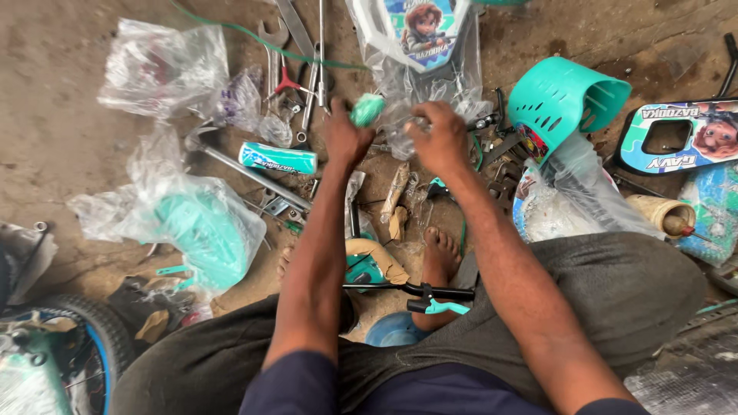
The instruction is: The person assembles a bicycle handlebar by attaching grips, brake levers, and a bell. They use a wrench to tighten the components and apply a decorative sticker to the center of the handlebar.
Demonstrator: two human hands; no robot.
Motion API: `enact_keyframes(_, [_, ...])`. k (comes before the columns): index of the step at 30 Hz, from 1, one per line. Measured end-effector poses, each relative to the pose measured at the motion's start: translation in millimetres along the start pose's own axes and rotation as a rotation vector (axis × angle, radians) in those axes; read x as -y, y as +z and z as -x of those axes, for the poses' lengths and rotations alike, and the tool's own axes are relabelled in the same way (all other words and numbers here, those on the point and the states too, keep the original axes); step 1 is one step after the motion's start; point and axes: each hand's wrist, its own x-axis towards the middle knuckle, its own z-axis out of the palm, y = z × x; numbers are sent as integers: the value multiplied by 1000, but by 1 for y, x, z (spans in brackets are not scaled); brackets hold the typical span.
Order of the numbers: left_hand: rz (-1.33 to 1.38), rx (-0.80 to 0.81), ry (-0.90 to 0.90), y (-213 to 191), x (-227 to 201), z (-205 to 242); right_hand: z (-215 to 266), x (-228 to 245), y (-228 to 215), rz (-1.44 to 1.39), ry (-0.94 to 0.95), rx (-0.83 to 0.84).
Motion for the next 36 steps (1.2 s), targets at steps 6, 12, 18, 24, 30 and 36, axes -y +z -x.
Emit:
enact_keyframes(6, [358, -184, 426, -51, -65, 91, 27, 40, 0, -793, 99, 184])
enact_keyframes(12, [466, 80, 340, -141, -122, 163, 62, 93, -78, -852, -108, 300])
enact_keyframes(18, [463, 113, 234, -169, -122, 227, 123, 144, -97, -416, -509, 83])
enact_keyframes(24, [592, 285, 112, -147, -105, 239, 134, 122, -70, -461, -536, -93])
enact_keyframes(30, [609, 369, 141, -113, -94, 244, 115, 57, -34, -425, -110, -129])
enact_keyframes(36, [592, 483, 614, -96, -101, 298, 59, -17, -42, 3, 278, -54])
